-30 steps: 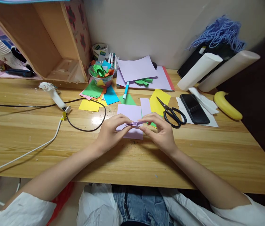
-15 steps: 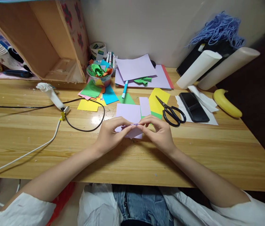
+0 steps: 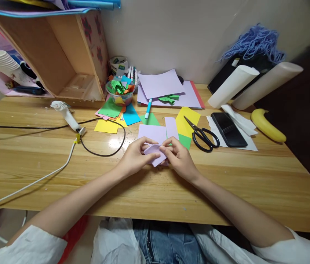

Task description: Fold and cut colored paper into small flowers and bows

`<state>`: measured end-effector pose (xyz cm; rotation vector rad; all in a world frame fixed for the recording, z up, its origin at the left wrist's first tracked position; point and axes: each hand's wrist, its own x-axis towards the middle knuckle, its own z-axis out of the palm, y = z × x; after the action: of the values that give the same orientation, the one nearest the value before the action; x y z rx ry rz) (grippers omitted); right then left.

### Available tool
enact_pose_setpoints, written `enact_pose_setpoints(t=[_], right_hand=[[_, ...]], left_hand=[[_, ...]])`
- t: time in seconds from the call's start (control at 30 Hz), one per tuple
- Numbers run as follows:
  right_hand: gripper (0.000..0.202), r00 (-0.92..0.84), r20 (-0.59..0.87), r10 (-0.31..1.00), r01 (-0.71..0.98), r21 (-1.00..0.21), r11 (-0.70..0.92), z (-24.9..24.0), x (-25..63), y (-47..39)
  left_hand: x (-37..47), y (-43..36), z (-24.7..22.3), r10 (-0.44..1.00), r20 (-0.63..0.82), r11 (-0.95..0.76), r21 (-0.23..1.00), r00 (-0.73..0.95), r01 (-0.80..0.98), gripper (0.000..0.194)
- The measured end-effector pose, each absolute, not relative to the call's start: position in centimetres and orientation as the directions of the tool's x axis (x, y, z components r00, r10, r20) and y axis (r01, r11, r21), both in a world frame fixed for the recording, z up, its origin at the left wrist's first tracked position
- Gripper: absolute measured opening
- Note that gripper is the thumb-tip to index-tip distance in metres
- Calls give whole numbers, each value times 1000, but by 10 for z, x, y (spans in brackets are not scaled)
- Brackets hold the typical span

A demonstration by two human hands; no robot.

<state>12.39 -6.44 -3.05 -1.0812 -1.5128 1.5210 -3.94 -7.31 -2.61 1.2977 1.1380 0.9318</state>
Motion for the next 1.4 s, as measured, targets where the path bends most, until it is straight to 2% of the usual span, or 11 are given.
enact_pose_setpoints(t=[0.1, 0.23, 0.33, 0.47, 0.63, 0.73, 0.83, 1.07, 1.13, 1.23, 1.4], right_hand=[[19, -412, -84, 907, 136, -990, -30, -32, 125, -62], [18, -429, -20, 903, 279, -954, 111, -31, 125, -60], [19, -385, -11, 923, 263, -960, 98, -30, 126, -58], [23, -351, -54, 935, 202, -979, 20, -32, 131, -53], [29, -464, -184, 867, 131, -982, -138, -34, 133, -49], [32, -450, -202, 870, 106, -979, -173, -33, 131, -50], [33, -431, -178, 885, 75, -984, -161, -33, 128, -52], [26, -446, -97, 890, 93, -994, -62, -33, 129, -51], [28, -441, -122, 889, 112, -990, -81, -33, 130, -51], [29, -441, -137, 887, 149, -986, -79, -33, 130, -52], [21, -429, -102, 898, 132, -990, -49, -33, 128, -55]], left_hand=[[-39, -73, -27, 949, -197, 194, 980, 248, 35, 41], [-38, -74, -25, 928, -234, 224, 972, 289, 71, 48], [-37, -72, -24, 924, -259, 246, 966, 282, 83, 56], [-40, -68, -24, 937, -245, 250, 968, 248, 11, 47], [-44, -67, -26, 990, -84, 81, 996, 113, 28, 31], [-44, -67, -29, 990, -72, 64, 996, 124, 66, 34], [-42, -68, -30, 977, -97, 77, 991, 191, 107, 36], [-43, -72, -18, 924, -104, 27, 977, 369, 209, 16], [-45, -72, -15, 931, -99, 3, 964, 350, 265, 10], [-45, -71, -15, 949, -104, 11, 954, 299, 299, 17], [-42, -70, -21, 953, -178, 141, 977, 246, 159, 23]])
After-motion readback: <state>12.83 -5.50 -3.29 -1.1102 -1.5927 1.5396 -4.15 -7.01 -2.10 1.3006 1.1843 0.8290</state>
